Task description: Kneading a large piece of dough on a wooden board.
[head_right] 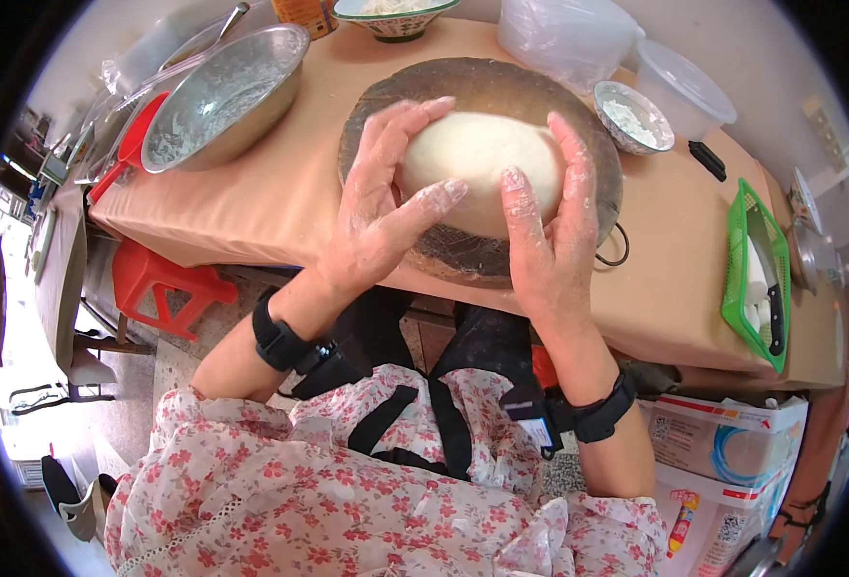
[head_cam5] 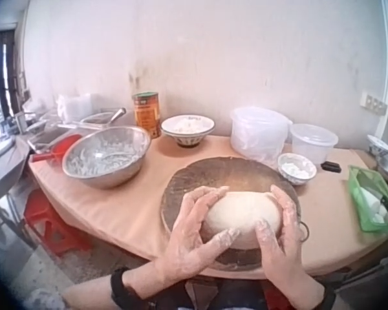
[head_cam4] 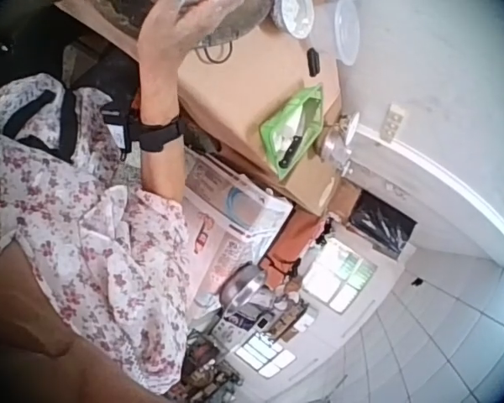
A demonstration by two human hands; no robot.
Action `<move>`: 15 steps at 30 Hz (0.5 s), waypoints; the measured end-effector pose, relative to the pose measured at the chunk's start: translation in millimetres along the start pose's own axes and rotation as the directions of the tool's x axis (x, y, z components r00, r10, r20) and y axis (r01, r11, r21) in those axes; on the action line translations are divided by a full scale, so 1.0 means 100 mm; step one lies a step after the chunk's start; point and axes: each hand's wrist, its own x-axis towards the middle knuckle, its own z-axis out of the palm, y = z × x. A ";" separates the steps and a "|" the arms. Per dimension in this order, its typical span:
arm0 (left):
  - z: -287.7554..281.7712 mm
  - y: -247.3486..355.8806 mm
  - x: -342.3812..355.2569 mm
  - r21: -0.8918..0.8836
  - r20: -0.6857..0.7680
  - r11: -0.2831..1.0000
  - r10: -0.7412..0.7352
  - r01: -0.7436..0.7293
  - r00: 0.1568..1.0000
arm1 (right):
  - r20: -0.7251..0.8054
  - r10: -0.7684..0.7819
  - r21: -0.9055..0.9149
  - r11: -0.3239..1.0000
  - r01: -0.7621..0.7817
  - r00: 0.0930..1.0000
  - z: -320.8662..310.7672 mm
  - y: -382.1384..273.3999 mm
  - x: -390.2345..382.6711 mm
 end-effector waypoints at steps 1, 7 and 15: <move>-0.03 0.02 0.06 0.130 0.025 0.985 0.114 -0.117 0.993 | -0.008 -0.108 0.009 0.994 0.109 0.994 0.00 0.01 0.04; 0.09 -0.15 0.16 0.524 0.113 0.833 0.138 -0.177 0.984 | 0.107 -0.140 -0.263 0.951 0.164 0.984 -0.04 0.39 0.17; 0.31 -0.12 0.38 0.612 0.154 0.781 0.041 -0.128 0.987 | 0.201 0.047 -0.316 0.949 0.019 0.978 -0.05 0.35 0.50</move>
